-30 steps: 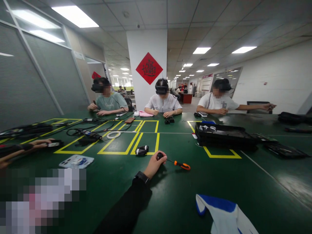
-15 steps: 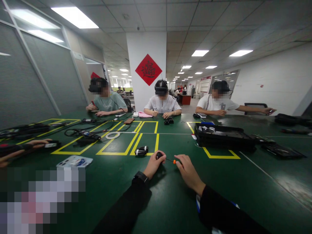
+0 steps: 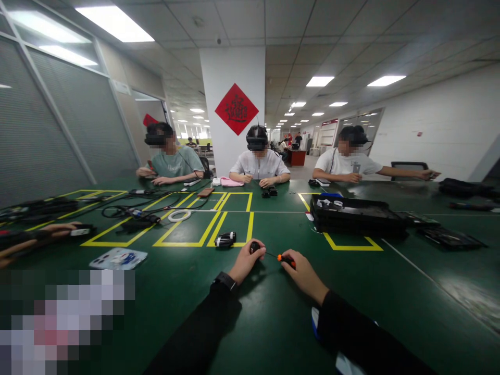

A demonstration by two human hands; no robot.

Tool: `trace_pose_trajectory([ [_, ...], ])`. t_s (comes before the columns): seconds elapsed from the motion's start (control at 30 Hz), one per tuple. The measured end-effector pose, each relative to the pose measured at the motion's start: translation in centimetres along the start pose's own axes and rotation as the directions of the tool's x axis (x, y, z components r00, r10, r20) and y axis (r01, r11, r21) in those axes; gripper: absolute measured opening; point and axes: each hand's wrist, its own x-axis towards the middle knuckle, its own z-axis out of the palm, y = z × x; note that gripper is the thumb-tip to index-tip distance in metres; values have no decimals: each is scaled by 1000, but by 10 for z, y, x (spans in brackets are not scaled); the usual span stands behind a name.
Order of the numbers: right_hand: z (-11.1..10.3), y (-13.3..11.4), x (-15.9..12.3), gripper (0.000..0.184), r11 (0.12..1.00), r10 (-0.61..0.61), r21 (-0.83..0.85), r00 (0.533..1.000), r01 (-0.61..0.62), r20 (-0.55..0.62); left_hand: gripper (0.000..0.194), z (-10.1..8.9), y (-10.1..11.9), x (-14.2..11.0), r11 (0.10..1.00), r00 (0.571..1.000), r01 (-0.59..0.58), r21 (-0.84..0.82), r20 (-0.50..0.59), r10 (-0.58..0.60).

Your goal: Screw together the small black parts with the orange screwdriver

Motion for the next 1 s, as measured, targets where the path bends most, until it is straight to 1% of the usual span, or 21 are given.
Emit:
trace_pose_trajectory([
  [0.07,-2,-2,-1,17,1000,9,17,1000,-9,21,25,0,2,-1,1000,1000,10,-2,-4,-10],
  [0.17,-6,-4,-3,19,1000,-11,28,998,10,58,25,0,4,-1,1000,1000,18,-7,-7,-18],
  [0.3,-8,-5,-3,24,999,-39,8,999,38,32,25,0,3,-1,1000,1000,24,-5,-5,-24],
  [0.43,-6,-4,-3,17,1000,-17,27,1000,16,14,25,-1,0,1,1000,1000,23,-20,0,-23],
  [0.53,-4,-3,-4,15,999,2,47,1000,-2,12,25,-2,-2,2,999,999,36,-37,6,-36],
  [0.6,-3,-2,-4,17,999,6,43,1000,-7,13,25,-2,-2,1,998,999,39,-52,16,-38],
  [0.7,-2,0,-3,19,1000,14,-7,1000,-14,-12,25,-2,2,0,997,999,41,-66,22,-40],
  [0.83,-2,2,-1,28,999,-6,-39,1000,6,-11,26,-1,7,-1,997,998,56,-55,19,-55],
  [0.9,-2,2,-1,26,1000,-12,-29,1000,12,-7,25,-1,8,-2,998,999,51,-47,15,-51],
  [1.0,-3,1,-2,18,1000,-8,-4,1000,8,-13,25,-1,8,-2,998,999,46,-49,6,-46],
])
